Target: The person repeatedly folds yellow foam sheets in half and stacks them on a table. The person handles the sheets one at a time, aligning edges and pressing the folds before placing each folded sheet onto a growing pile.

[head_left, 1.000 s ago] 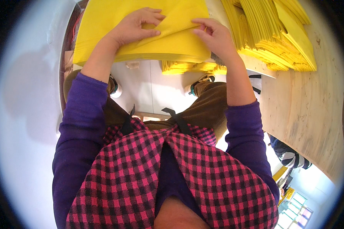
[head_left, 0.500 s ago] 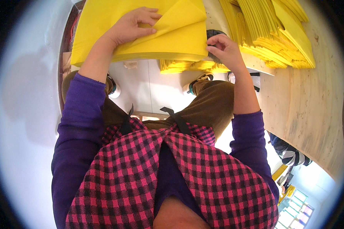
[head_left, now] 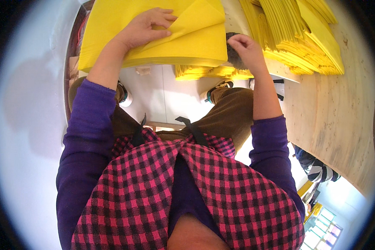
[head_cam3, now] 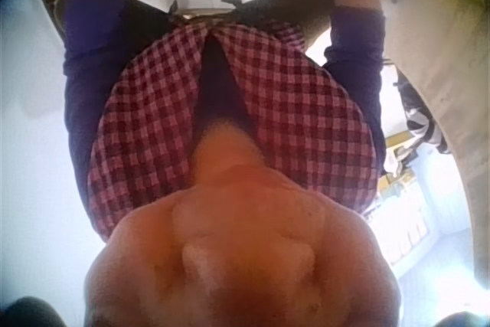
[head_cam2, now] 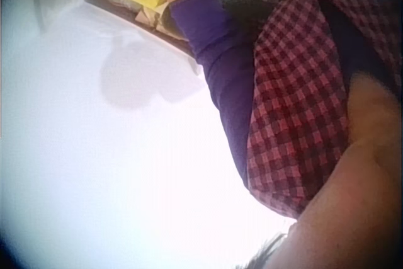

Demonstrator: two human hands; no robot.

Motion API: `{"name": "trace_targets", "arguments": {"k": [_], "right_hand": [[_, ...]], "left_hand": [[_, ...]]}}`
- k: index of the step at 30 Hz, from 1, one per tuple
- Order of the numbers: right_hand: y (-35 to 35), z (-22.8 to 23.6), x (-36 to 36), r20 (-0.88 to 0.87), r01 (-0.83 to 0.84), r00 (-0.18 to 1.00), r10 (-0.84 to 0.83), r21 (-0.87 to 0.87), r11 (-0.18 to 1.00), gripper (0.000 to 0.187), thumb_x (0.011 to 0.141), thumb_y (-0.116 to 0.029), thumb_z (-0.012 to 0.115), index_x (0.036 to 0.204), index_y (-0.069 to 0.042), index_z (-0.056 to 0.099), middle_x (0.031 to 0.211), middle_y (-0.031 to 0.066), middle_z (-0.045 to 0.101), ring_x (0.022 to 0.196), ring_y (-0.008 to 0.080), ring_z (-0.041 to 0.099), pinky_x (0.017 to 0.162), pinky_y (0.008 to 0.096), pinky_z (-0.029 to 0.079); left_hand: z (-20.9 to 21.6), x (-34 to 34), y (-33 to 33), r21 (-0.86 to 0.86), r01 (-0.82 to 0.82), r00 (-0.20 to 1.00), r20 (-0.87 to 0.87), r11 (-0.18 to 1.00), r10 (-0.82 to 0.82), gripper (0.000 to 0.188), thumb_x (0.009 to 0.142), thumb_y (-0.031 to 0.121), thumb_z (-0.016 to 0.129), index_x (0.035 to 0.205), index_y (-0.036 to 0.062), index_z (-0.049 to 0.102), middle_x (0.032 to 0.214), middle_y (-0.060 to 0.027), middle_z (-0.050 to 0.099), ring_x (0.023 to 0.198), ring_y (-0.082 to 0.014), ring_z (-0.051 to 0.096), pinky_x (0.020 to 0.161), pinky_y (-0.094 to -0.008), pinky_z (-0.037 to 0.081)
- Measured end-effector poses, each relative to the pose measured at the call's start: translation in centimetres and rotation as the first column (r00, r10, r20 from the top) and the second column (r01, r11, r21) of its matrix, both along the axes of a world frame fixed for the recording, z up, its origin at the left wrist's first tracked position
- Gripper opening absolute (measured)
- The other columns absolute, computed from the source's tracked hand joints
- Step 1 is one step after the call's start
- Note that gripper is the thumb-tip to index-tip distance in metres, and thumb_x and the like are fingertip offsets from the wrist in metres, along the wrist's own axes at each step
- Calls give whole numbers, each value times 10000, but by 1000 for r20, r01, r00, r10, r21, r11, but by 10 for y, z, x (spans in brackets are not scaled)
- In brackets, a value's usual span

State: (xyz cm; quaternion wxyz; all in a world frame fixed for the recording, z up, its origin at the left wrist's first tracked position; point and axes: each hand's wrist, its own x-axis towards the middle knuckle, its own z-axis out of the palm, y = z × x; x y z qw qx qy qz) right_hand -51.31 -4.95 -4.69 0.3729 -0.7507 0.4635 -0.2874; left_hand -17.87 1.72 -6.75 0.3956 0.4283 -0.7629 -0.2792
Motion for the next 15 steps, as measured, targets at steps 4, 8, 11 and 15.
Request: {"name": "trace_targets", "arguments": {"k": [4, 8, 11, 15], "right_hand": [[-22, -5, -25, -286, 150, 946, -152, -28, 988, 248, 771, -240, 757, 807, -26, 638, 703, 1, 605, 641, 111, 528, 602, 266, 449], [-30, -32, -39, -522, 87, 846, -108, -66, 994, 283, 729, -269, 778, 782, -44, 614, 646, 61, 564, 598, 169, 528, 575, 309, 444], [-33, -41, -45, -490, 54, 865, -107, -122, 991, 232, 765, -223, 736, 819, -31, 618, 630, 82, 565, 597, 184, 541, 578, 320, 449], [-30, -40, -49, -426, 107, 893, -145, -112, 988, 185, 818, -183, 680, 911, -25, 650, 648, 91, 593, 613, 179, 591, 586, 326, 466]], "left_hand": [[2, -1, 1, -1, -28, 999, 46, 1000, 28, 152, 768, 65, 700, 913, 19, 687, 1249, -136, 572, 1303, -297, 398, 1079, -388, 309], [1, -2, 1, 6, -18, 1000, 5, 1000, 18, 151, 768, 59, 697, 913, 19, 689, 1244, -125, 576, 1298, -295, 405, 1074, -384, 315], [1, -1, 0, -5, -15, 999, 31, 1000, 15, 156, 767, 48, 696, 921, 22, 690, 1243, -120, 578, 1295, -294, 408, 1072, -379, 318], [-1, -1, 0, 6, -7, 1000, -1, 1000, 7, 162, 767, 38, 693, 928, 25, 692, 1235, -112, 583, 1294, -290, 409, 1078, -376, 313]]}}
